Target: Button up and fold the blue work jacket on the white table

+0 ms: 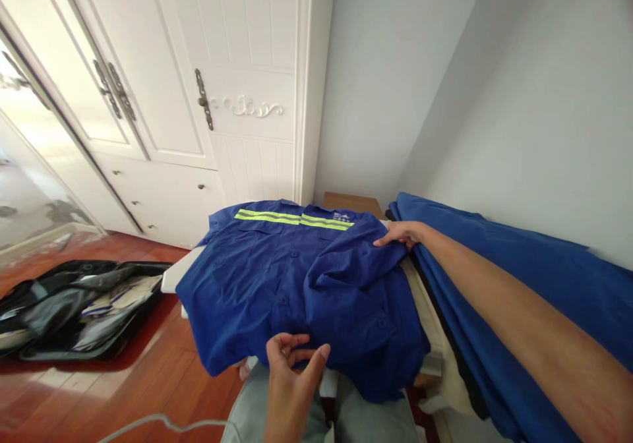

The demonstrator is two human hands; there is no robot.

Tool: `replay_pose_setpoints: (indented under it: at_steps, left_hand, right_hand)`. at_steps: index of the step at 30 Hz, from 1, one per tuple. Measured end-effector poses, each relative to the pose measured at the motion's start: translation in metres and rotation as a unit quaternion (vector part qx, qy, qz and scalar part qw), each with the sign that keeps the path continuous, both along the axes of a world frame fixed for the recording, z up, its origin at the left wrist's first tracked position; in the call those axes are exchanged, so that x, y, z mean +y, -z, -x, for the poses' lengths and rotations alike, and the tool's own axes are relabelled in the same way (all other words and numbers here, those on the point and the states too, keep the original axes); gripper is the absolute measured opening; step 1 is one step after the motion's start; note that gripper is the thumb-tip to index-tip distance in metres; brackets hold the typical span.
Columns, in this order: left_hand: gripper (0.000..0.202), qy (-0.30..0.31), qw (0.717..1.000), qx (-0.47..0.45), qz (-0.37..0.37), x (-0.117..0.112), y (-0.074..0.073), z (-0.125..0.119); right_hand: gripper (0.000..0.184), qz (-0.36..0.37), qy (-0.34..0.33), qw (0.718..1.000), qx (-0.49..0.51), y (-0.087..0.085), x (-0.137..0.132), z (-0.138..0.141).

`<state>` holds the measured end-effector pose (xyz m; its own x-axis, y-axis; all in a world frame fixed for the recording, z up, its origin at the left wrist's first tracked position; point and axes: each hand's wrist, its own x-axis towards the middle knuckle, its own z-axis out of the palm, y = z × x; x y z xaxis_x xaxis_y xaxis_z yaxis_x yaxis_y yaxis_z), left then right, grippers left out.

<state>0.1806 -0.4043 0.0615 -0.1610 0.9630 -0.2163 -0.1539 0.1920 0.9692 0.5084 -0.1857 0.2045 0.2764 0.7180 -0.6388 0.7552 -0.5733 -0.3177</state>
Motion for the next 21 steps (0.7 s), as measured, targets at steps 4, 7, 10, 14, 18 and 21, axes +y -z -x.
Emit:
replay_pose_setpoints:
  at_steps: [4,7,10,14,18,21]
  left_hand:
    - [0.073,0.041,0.99,-0.111,0.073,-0.009,0.013,-0.021]
    - [0.063,0.048,0.981,-0.162,0.096,-0.012,0.01,-0.022]
    - [0.045,-0.008,0.975,-0.204,0.09,-0.015,-0.005,0.001]
    - [0.037,-0.082,0.964,-0.235,0.093,-0.007,-0.022,0.052]
    - [0.053,-0.044,0.986,-0.121,0.105,0.009,-0.018,0.096]
    - [0.056,-0.034,0.999,0.004,0.034,0.01,-0.012,0.11]
  right_hand:
    - [0.081,-0.024,0.016,1.0,0.006,0.001,-0.008,0.005]
    - [0.073,-0.049,0.014,0.999,0.003,0.003,-0.012,0.003]
    - [0.054,-0.065,0.003,0.998,-0.023,0.004,-0.013,-0.003]
    - [0.042,-0.075,-0.027,0.993,-0.088,0.009,-0.008,-0.009]
    - [0.044,-0.104,-0.065,0.977,-0.175,0.013,0.0,-0.007]
    - [0.045,-0.17,-0.091,0.954,-0.229,0.014,-0.001,0.003]
